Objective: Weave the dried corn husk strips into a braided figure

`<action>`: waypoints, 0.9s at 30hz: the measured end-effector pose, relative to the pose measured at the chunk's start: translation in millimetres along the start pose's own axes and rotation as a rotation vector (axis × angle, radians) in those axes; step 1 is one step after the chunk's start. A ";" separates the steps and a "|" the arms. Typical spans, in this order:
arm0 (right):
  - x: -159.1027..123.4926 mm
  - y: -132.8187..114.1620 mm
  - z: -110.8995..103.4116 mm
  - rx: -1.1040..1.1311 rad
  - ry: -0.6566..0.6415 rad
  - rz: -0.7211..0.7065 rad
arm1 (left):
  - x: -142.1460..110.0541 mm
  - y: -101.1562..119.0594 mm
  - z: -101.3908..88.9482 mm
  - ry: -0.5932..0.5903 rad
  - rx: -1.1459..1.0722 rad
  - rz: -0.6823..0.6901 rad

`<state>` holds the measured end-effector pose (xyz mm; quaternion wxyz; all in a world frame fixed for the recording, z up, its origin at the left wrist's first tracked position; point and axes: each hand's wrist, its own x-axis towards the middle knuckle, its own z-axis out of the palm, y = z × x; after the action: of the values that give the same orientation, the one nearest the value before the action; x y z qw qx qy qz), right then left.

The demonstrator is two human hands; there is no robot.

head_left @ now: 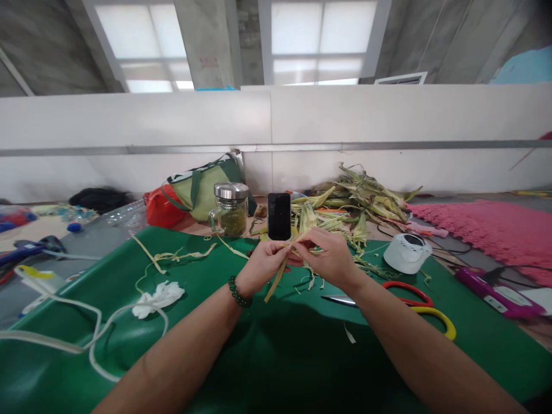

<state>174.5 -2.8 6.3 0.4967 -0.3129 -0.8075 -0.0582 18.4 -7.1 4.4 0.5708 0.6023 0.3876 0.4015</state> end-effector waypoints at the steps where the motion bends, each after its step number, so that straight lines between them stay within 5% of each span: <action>1: 0.0 -1.0 -0.7 -0.014 0.001 -0.026 | 0.1 -0.3 0.1 0.007 -0.012 0.001; 8: -2.1 -10.7 -1.3 -0.187 0.037 -0.297 | 2.3 -5.6 -0.1 0.056 -0.150 0.080; 13: -3.1 -14.6 -1.2 -0.207 0.017 -0.357 | 2.2 -7.3 0.8 0.034 -0.259 0.103; 24: -0.8 -8.0 -0.9 0.054 0.185 0.061 | -3.4 4.5 1.9 0.029 -0.138 0.009; 27: -1.7 -9.8 -1.4 0.015 0.153 -0.020 | -3.5 4.0 1.9 0.034 -0.106 0.015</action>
<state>170.6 -12.0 7.8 0.5585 -0.2957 -0.7708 -0.0808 18.9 -11.3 8.2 0.5922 0.5673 0.3711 0.4356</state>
